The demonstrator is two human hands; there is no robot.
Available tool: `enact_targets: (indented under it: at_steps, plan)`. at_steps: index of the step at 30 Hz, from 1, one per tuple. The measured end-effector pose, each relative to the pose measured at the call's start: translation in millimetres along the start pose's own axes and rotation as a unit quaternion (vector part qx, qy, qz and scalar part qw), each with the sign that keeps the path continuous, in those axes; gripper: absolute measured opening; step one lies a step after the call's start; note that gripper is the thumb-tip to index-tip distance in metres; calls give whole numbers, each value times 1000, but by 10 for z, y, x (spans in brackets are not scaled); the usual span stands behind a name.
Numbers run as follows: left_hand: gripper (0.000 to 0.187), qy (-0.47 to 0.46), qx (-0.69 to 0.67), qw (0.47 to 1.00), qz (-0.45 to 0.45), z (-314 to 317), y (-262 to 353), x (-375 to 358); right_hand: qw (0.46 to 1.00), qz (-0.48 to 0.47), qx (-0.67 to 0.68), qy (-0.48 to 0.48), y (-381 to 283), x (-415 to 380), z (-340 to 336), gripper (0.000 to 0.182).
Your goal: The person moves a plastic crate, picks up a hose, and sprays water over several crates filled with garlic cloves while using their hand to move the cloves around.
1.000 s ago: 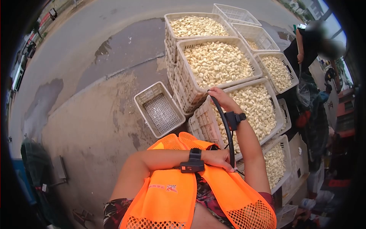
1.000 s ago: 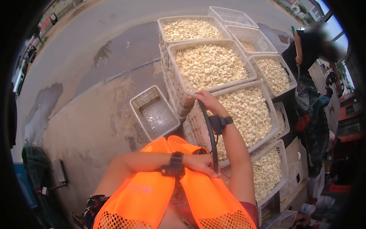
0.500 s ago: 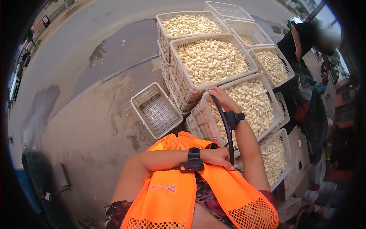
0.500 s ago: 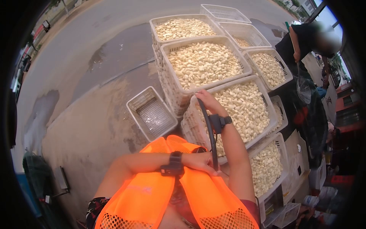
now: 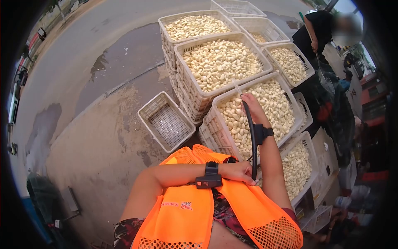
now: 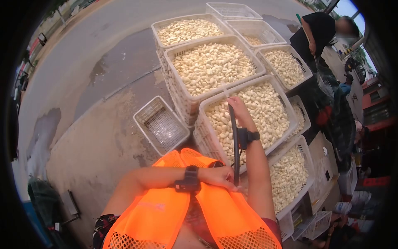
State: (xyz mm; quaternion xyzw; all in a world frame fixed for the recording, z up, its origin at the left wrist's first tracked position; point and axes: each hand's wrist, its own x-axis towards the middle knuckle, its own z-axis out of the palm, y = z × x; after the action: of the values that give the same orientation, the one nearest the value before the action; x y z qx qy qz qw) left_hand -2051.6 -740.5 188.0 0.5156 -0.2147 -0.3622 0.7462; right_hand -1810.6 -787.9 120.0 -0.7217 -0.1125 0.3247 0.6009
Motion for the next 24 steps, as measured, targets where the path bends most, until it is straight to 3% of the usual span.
enact_targets:
  at_steps: [3, 8, 15, 21, 24]
  plan:
    - [30, 19, 36, 999, -37, 27, 82, -55, 1000, -10, 0, -2, 96, 37, -41, 31]
    - [38, 50, -26, 998, 40, 81, -272, -66, 1000, 8, -25, 8, 179, 52, -31, 32]
    - [38, 18, 36, 999, 3, -38, -133, -445, 997, -9, -33, 76, 147, -28, 83, 32]
    - [38, 12, 1, 997, 70, -297, 19, -1277, 994, -39, -27, 95, 116, 246, 669, 25]
    - [35, 36, 10, 996, 77, -546, -233, -1772, 988, -15, -56, 142, -58, 351, 1215, 25]
